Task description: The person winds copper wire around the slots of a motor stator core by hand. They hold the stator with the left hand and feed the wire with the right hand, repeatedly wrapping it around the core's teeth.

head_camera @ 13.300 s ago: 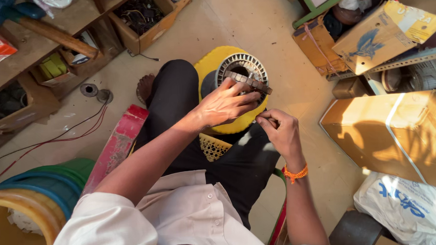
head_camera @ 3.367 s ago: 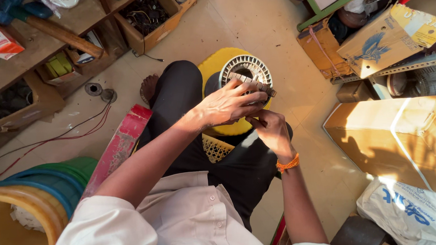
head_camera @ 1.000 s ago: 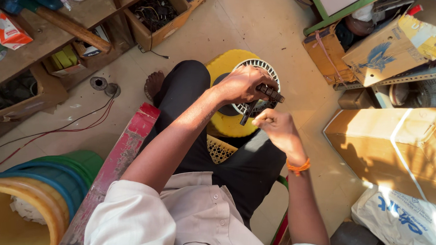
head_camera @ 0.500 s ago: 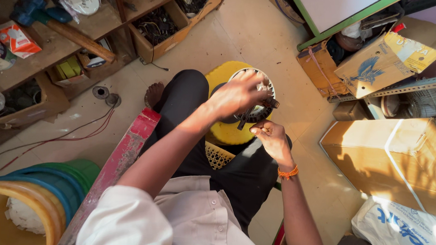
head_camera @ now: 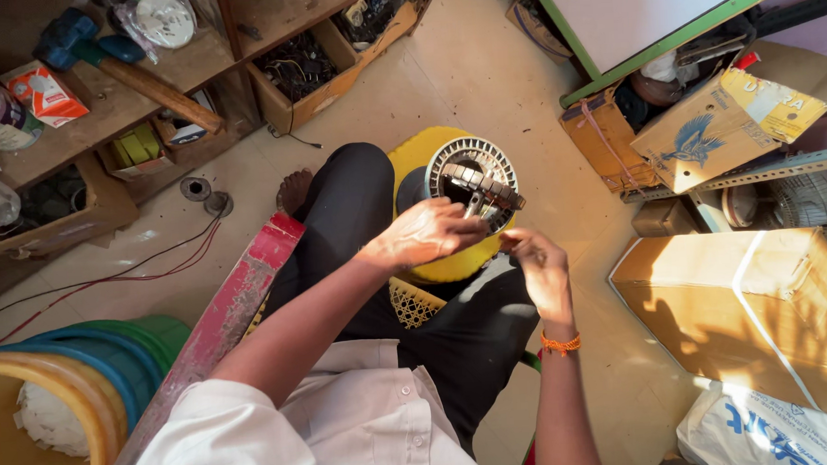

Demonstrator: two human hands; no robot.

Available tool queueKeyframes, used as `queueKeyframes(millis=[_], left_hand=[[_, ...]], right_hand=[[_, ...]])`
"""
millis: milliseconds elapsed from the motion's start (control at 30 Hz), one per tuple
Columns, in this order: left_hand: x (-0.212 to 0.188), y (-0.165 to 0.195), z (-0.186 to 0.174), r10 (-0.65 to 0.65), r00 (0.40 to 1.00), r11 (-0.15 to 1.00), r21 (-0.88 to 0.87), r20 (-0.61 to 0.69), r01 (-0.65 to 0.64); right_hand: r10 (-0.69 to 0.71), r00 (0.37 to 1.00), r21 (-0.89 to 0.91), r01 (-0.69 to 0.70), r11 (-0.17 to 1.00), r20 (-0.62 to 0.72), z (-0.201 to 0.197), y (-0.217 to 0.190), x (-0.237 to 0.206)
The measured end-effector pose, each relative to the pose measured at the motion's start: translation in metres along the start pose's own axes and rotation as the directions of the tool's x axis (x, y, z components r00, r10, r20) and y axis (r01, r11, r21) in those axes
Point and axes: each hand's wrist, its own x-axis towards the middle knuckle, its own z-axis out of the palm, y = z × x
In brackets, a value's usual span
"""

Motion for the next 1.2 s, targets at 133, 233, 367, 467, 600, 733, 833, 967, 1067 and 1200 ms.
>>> queueKeyframes(millis=[133,233,367,467,600,733,833,967,1067,1200], left_hand=[[-0.015,0.016,0.013,-0.002,0.997,0.992,-0.123,-0.080,-0.008],[-0.027,0.025,0.019,-0.038,0.996,0.991,-0.134,-0.085,0.027],[-0.039,0.029,0.024,-0.083,0.996,0.993,-0.078,0.036,0.086],[-0.042,0.031,0.027,-0.036,0.999,0.993,-0.112,0.026,0.039],[-0.027,0.047,0.019,-0.099,0.986,0.965,-0.229,0.134,0.128],[-0.004,0.046,-0.004,-0.311,0.918,0.912,-0.196,0.244,0.361],[0.013,0.018,-0.016,-0.186,0.982,0.975,-0.130,-0.034,0.180],[0.023,-0.007,-0.010,-0.066,0.995,0.998,0.010,-0.077,0.067],[0.019,-0.009,0.003,-0.101,0.992,0.994,-0.038,-0.078,0.098],[0.007,-0.008,0.012,-0.214,0.973,0.975,-0.046,0.091,0.218]], right_hand=[[0.222,0.972,0.306,-0.188,0.933,-0.080,0.012,-0.015,0.013],[0.249,0.965,0.539,-0.250,0.804,0.076,0.025,-0.019,0.024],[0.328,0.944,0.681,-0.266,0.683,0.040,0.043,-0.012,0.031],[0.315,0.949,0.727,-0.221,0.650,0.007,0.049,-0.003,0.028],[0.260,0.956,0.581,-0.135,0.803,-0.138,0.046,0.005,0.025],[0.171,0.950,0.224,-0.113,0.968,-0.261,0.042,0.004,0.020],[0.012,0.956,-0.003,-0.014,1.000,-0.292,0.052,-0.006,0.018],[-0.035,0.968,-0.297,-0.042,0.954,-0.249,0.059,-0.028,0.016],[0.002,0.971,-0.371,-0.094,0.924,-0.241,0.055,-0.035,0.012],[0.116,0.990,-0.176,-0.127,0.976,-0.076,0.038,-0.034,0.010]])
